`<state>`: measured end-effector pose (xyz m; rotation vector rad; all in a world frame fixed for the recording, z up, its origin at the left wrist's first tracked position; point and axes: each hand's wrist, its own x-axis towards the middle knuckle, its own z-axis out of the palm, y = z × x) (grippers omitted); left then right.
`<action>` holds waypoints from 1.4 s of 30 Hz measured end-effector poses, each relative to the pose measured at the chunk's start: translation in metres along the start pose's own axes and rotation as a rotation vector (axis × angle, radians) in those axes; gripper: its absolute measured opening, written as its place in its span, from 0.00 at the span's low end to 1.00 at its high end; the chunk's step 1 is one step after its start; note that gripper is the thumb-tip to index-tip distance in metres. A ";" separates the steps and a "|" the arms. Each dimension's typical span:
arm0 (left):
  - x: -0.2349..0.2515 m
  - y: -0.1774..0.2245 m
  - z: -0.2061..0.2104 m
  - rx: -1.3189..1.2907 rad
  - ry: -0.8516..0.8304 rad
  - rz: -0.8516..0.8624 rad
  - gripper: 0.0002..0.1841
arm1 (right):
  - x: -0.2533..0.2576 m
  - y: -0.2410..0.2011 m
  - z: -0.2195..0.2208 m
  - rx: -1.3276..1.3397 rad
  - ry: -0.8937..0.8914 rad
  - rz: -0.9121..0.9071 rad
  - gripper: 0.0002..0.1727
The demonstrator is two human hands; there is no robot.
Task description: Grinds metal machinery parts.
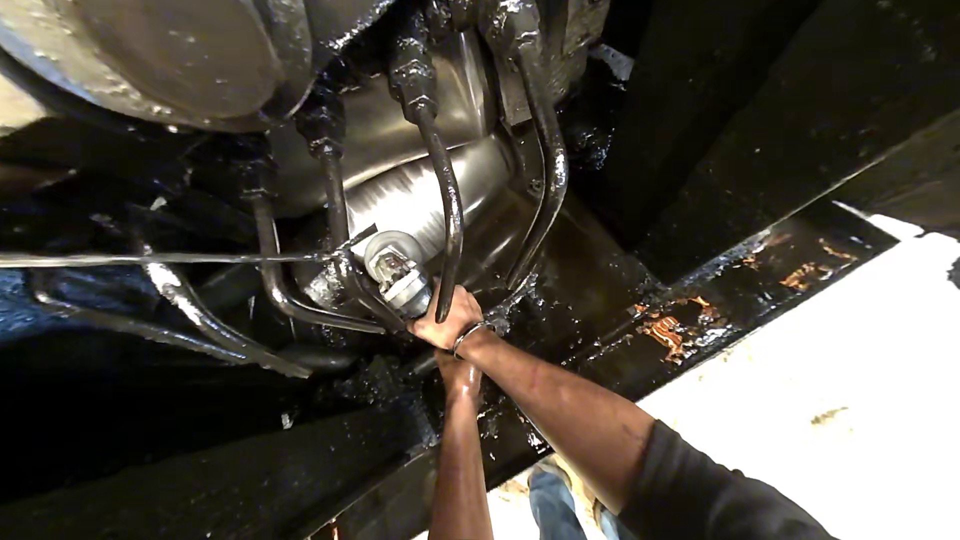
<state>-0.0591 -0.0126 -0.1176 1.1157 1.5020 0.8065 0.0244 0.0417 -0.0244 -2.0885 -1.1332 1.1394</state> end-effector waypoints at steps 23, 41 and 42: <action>0.001 -0.003 0.013 -0.077 -0.025 -0.018 0.29 | 0.002 0.003 -0.010 -0.030 -0.026 -0.044 0.29; 0.002 -0.005 0.012 -0.120 -0.064 -0.068 0.25 | 0.001 0.005 -0.009 -0.067 0.014 -0.065 0.38; 0.003 -0.005 0.014 -0.144 -0.064 -0.072 0.25 | 0.002 0.005 -0.008 -0.069 0.022 -0.068 0.39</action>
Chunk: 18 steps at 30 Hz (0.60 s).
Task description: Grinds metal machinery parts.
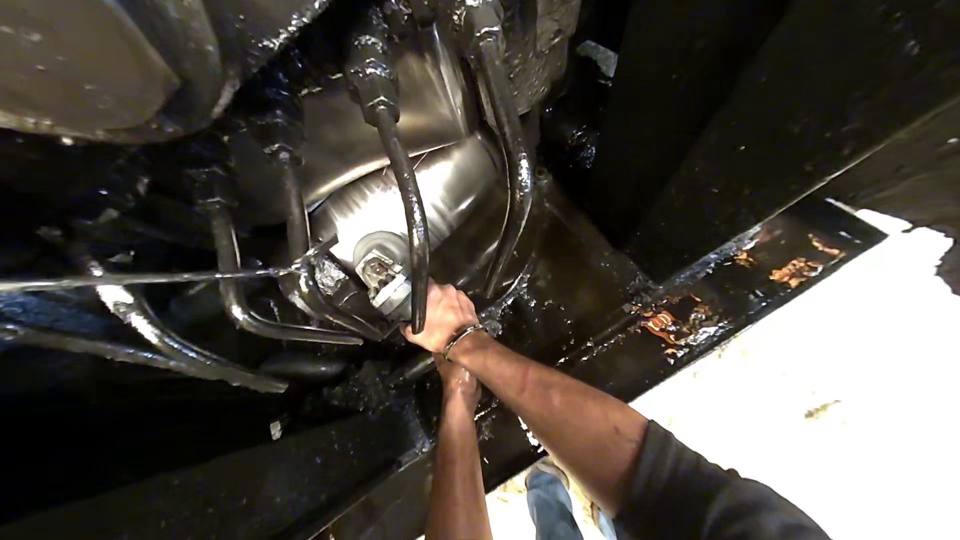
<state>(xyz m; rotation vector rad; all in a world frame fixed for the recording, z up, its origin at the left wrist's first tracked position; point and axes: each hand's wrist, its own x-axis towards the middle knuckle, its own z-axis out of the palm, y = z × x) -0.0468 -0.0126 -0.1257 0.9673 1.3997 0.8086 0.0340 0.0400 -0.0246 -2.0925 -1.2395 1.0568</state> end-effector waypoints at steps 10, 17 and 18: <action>-0.004 0.004 0.002 -0.026 0.006 -0.012 0.18 | -0.001 -0.001 0.004 -0.033 -0.003 -0.009 0.41; -0.002 0.005 0.002 -0.027 -0.002 -0.038 0.19 | -0.003 -0.004 0.000 -0.046 -0.016 -0.029 0.32; -0.003 0.006 0.003 -0.036 -0.003 -0.037 0.19 | -0.004 -0.004 0.000 -0.047 -0.016 -0.029 0.32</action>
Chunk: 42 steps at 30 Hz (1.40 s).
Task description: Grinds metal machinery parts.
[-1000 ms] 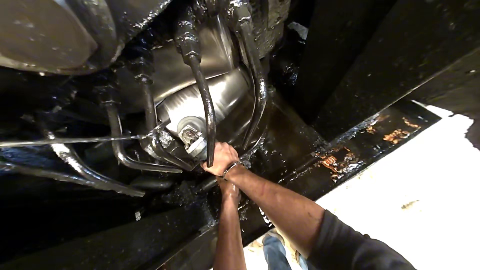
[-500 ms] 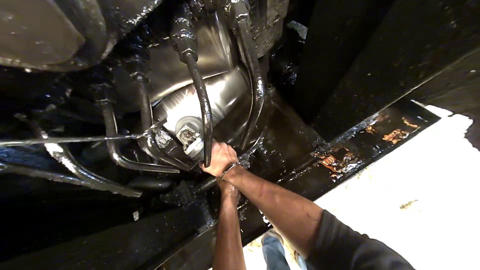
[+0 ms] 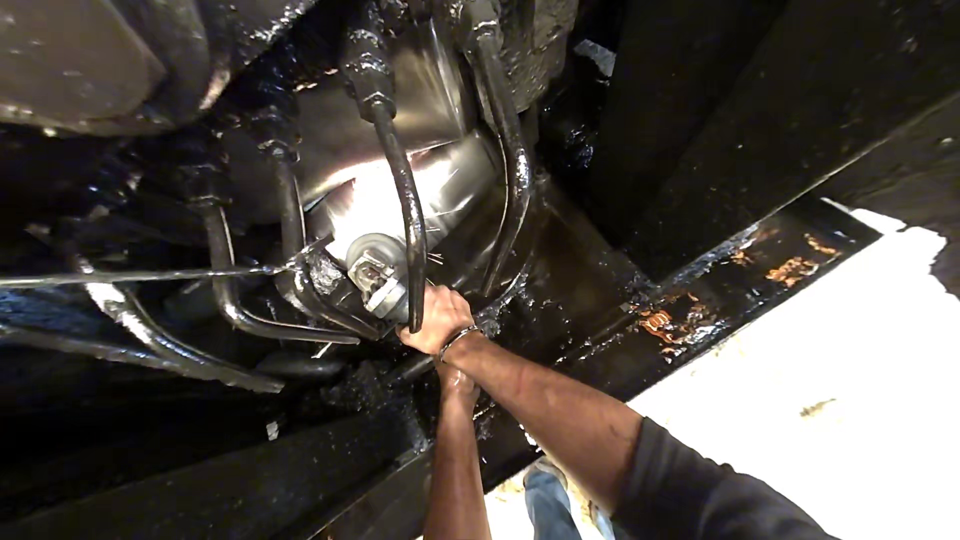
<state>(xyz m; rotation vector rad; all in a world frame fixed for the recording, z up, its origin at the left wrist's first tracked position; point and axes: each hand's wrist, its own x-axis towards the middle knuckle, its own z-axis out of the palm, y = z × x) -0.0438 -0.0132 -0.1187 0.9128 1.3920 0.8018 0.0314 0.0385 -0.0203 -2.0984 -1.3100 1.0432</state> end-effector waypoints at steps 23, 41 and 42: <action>-0.010 0.015 -0.004 -0.064 -0.019 -0.021 0.16 | -0.007 -0.008 -0.004 0.024 -0.064 0.014 0.33; 0.008 -0.007 0.001 0.040 -0.028 0.059 0.26 | 0.006 0.008 -0.002 0.052 0.056 0.046 0.41; 0.006 -0.006 0.003 0.042 -0.027 0.058 0.28 | 0.006 0.008 -0.004 0.062 0.058 0.053 0.42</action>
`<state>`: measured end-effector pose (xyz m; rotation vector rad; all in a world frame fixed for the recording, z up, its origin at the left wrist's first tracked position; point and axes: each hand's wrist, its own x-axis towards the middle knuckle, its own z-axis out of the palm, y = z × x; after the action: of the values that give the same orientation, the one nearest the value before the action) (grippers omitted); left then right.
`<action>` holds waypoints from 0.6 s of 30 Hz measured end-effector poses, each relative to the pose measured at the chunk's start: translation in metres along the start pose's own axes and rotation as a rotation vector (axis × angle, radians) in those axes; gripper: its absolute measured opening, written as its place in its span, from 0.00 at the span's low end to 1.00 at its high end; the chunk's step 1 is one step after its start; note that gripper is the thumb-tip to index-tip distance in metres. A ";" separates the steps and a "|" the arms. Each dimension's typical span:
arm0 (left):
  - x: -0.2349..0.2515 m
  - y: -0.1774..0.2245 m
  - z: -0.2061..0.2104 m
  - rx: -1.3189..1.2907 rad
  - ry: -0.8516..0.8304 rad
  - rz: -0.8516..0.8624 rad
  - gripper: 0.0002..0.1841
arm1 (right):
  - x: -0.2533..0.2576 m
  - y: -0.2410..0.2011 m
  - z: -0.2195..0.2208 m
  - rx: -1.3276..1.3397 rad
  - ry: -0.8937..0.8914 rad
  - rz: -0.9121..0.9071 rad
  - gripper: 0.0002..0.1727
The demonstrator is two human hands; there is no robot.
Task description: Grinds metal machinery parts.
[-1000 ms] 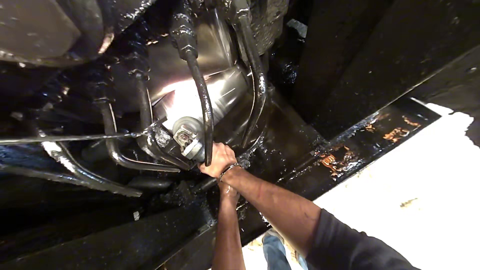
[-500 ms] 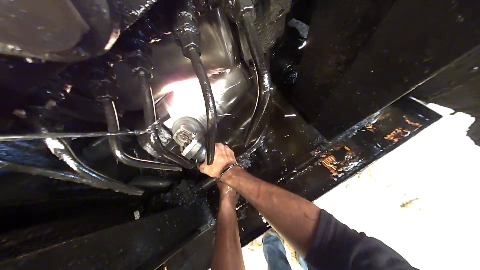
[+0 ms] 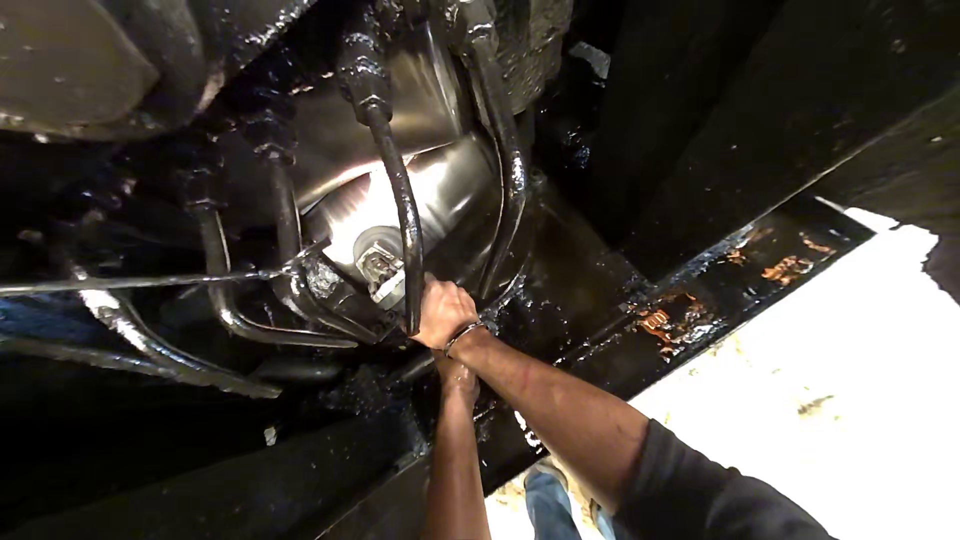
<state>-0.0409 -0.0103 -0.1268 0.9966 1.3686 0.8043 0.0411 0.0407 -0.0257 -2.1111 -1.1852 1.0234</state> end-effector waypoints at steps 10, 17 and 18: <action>-0.002 0.003 0.008 0.034 0.013 -0.017 0.31 | 0.002 0.008 -0.005 0.048 0.028 0.013 0.39; 0.002 0.000 0.010 0.101 -0.003 -0.011 0.34 | 0.004 0.014 -0.006 0.068 0.056 0.027 0.42; 0.000 0.004 0.012 0.101 -0.005 -0.002 0.34 | 0.005 0.015 -0.006 0.073 0.065 0.021 0.42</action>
<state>-0.0287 -0.0101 -0.1239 1.0747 1.4164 0.7368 0.0545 0.0369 -0.0351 -2.0879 -1.0804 0.9849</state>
